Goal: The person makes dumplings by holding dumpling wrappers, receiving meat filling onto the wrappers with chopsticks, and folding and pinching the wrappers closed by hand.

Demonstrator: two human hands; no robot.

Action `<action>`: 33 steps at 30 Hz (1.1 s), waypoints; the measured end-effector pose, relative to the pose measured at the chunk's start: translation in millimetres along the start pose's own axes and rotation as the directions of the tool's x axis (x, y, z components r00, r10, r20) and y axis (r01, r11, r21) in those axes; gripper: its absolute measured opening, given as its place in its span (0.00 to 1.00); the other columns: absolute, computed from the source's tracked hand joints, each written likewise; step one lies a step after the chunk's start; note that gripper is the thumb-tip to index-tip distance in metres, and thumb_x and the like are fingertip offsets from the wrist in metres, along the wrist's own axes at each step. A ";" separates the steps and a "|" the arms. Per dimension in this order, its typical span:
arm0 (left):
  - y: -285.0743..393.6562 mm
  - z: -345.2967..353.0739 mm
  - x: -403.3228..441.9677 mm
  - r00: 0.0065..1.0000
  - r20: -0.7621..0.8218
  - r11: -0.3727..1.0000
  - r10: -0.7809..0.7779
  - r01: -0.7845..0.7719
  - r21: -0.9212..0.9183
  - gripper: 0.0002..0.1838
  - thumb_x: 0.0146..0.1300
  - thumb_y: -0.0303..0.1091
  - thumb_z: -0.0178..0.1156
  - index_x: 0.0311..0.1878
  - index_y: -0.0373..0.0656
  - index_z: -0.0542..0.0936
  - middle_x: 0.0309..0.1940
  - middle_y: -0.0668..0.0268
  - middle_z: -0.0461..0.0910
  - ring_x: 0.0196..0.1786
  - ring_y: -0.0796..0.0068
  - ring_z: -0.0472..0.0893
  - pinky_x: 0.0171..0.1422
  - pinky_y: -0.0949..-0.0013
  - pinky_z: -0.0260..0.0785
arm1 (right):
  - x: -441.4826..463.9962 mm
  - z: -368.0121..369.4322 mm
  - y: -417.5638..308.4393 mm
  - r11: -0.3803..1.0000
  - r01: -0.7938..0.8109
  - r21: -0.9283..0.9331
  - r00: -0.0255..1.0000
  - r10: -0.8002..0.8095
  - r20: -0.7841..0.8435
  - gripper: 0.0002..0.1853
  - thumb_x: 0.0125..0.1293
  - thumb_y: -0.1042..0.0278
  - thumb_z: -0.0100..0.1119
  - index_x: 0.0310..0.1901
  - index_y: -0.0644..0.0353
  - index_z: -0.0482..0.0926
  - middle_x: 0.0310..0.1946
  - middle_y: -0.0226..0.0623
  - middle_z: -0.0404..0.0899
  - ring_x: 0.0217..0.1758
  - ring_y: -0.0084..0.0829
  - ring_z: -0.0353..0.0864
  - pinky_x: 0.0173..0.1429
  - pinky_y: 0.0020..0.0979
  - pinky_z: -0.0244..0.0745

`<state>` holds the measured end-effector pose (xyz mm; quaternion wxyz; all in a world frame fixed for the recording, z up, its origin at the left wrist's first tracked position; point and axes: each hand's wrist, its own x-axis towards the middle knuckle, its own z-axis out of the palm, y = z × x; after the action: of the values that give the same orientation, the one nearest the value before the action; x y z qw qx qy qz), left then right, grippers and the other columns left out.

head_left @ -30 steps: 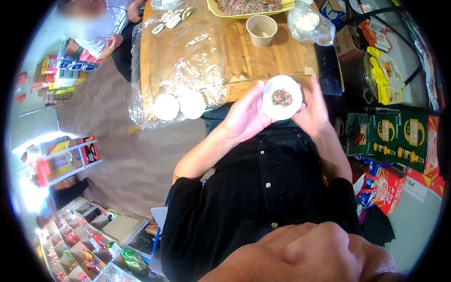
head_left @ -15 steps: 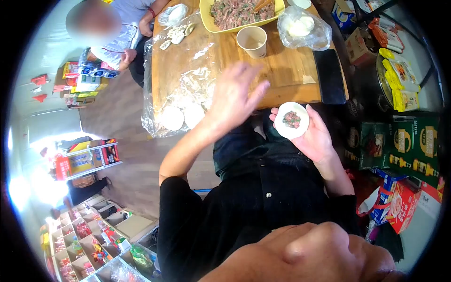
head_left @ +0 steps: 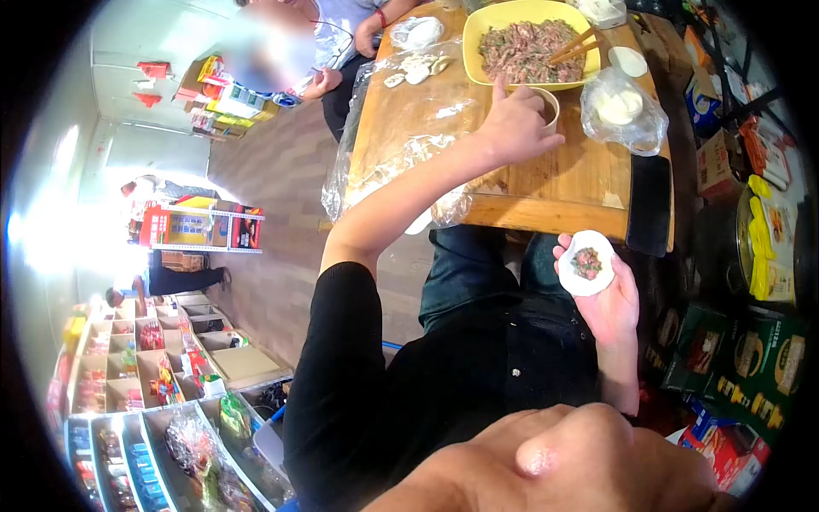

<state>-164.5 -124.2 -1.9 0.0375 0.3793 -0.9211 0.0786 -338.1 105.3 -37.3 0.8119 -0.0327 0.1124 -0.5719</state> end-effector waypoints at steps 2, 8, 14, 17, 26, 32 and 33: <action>-1.4 0.4 0.2 0.999 0.030 1.000 -0.018 0.018 -0.007 0.24 0.64 0.58 0.54 0.34 0.47 0.87 0.46 0.67 0.80 0.60 0.66 0.71 0.73 0.34 0.39 | -1.0 -1.2 -0.8 1.000 0.010 0.014 1.000 -0.009 -0.008 0.29 0.71 0.57 0.40 0.65 0.71 0.61 0.66 0.63 0.61 0.70 0.55 0.61 0.74 0.49 0.56; 3.3 7.1 3.8 0.999 0.030 1.000 -0.023 0.022 0.019 0.27 0.61 0.60 0.57 0.44 0.44 0.85 0.50 0.66 0.80 0.62 0.64 0.71 0.72 0.36 0.42 | -1.9 5.1 -8.5 0.996 0.077 -0.035 0.996 -0.076 0.049 0.29 0.73 0.57 0.39 0.67 0.71 0.59 0.69 0.66 0.55 0.73 0.59 0.56 0.75 0.51 0.52; 1.3 -0.9 3.2 0.998 0.059 1.000 -0.006 0.007 -0.011 0.22 0.63 0.56 0.54 0.37 0.47 0.87 0.48 0.63 0.80 0.60 0.63 0.71 0.72 0.33 0.40 | -3.6 19.6 -9.9 0.991 0.120 -0.064 0.993 -0.120 0.012 0.31 0.74 0.56 0.38 0.67 0.76 0.55 0.69 0.66 0.53 0.74 0.56 0.54 0.78 0.48 0.48; 4.3 -24.4 -7.0 0.995 -0.093 1.000 -0.018 0.016 -0.027 0.19 0.62 0.50 0.59 0.44 0.44 0.85 0.48 0.65 0.80 0.57 0.65 0.73 0.70 0.42 0.48 | -0.5 22.0 -9.7 0.988 0.132 -0.081 0.991 -0.132 0.000 0.31 0.75 0.55 0.36 0.67 0.76 0.55 0.69 0.66 0.54 0.74 0.54 0.55 0.78 0.46 0.48; 54.6 -56.5 -83.0 0.904 -0.332 0.804 0.270 -0.401 -0.439 0.18 0.53 0.34 0.57 0.48 0.53 0.84 0.55 0.63 0.75 0.62 0.59 0.70 0.72 0.41 0.46 | 9.5 15.1 -3.8 0.998 0.064 0.020 0.996 -0.065 0.059 0.28 0.77 0.54 0.31 0.65 0.73 0.61 0.64 0.53 0.67 0.69 0.42 0.67 0.75 0.42 0.57; 52.3 -50.4 -100.5 0.899 -0.306 0.859 0.313 -0.406 -0.314 0.18 0.51 0.40 0.59 0.47 0.57 0.85 0.57 0.65 0.74 0.63 0.59 0.69 0.73 0.35 0.38 | 15.4 19.5 4.8 0.996 0.051 -0.074 0.999 -0.052 -0.015 0.27 0.77 0.54 0.33 0.65 0.68 0.63 0.62 0.47 0.70 0.67 0.38 0.68 0.73 0.42 0.60; 52.3 -49.7 -102.6 0.895 -0.314 0.863 0.316 -0.409 -0.296 0.17 0.52 0.41 0.60 0.47 0.58 0.85 0.58 0.65 0.73 0.64 0.60 0.69 0.73 0.34 0.37 | 15.1 22.3 4.1 0.996 0.050 -0.076 0.999 -0.052 -0.018 0.27 0.77 0.54 0.33 0.65 0.68 0.63 0.62 0.47 0.70 0.67 0.38 0.68 0.73 0.42 0.60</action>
<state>-128.2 -7.9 27.8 0.2077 0.1715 -0.9624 -0.0349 -324.5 90.9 -18.6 0.7942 -0.0605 0.1408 -0.5881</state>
